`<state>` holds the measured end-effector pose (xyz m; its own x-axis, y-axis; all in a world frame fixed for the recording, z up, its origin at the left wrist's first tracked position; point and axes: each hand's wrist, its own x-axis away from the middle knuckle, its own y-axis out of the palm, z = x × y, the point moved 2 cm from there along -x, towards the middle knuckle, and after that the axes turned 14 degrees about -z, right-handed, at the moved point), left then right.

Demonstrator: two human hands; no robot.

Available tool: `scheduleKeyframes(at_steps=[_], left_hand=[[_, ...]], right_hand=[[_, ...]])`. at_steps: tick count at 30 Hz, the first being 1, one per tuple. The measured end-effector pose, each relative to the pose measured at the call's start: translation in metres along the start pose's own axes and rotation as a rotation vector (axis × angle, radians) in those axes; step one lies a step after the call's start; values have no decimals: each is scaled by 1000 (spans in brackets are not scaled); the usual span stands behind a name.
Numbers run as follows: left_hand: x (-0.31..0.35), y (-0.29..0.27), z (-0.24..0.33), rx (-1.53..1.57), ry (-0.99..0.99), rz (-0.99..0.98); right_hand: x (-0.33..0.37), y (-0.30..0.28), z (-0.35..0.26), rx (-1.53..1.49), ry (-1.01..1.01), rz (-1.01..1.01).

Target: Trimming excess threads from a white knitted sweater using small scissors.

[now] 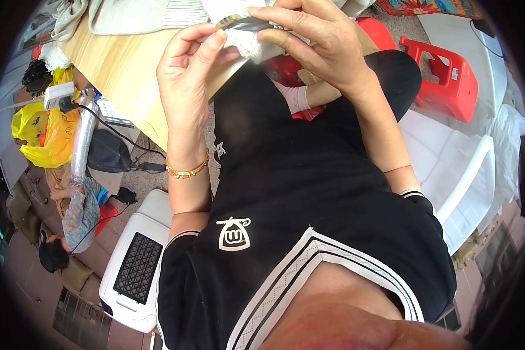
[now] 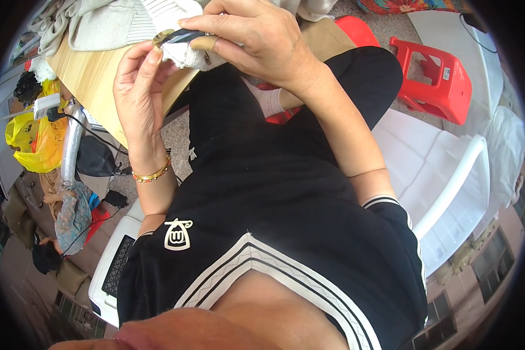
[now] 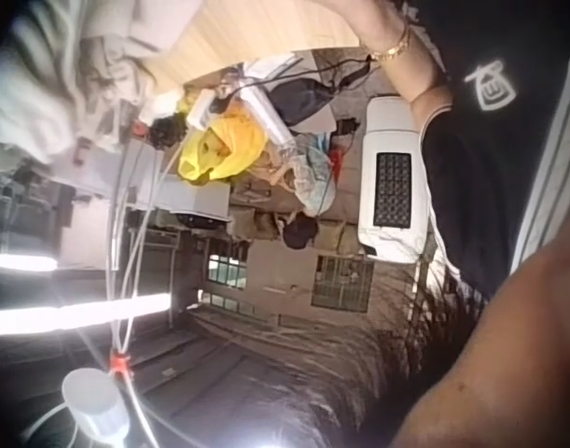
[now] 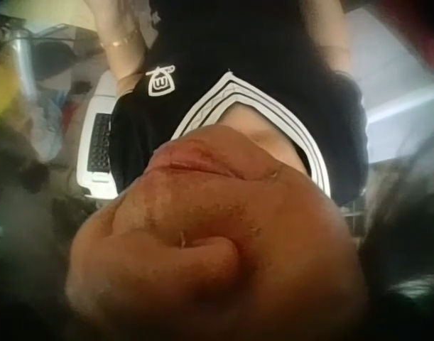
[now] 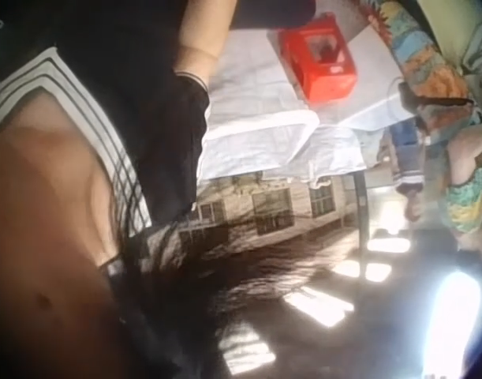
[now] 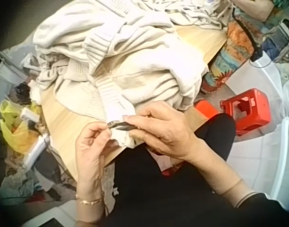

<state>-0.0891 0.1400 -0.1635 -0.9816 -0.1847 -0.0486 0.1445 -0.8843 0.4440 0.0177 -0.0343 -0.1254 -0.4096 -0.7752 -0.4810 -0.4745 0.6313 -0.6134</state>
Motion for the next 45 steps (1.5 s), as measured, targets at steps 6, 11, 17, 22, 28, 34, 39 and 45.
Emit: scheduleKeyframes(at_steps=[6,11,17,22,28,34,39,45], left_hand=[[0,1,1,-21,-16,6],[-5,-12,11,-13,16,-45],[-28,-101,57,-238,130,196],[-19,-67,27,-983,-2,287],[9,-1,14,-1218,348,19],[-4,-4,-14,-1290,124,34],[-6,-11,-10,-1318,187,52],[-4,-19,-14,-1019,-31,83]], right_hand=[[-5,2,5,164,-19,-46],[-4,19,34,160,-392,227],[3,9,10,-96,59,45],[16,29,28,-150,115,18],[17,37,37,-235,224,25],[21,36,37,-187,199,33],[25,39,36,-252,235,4],[25,46,48,-135,58,43]])
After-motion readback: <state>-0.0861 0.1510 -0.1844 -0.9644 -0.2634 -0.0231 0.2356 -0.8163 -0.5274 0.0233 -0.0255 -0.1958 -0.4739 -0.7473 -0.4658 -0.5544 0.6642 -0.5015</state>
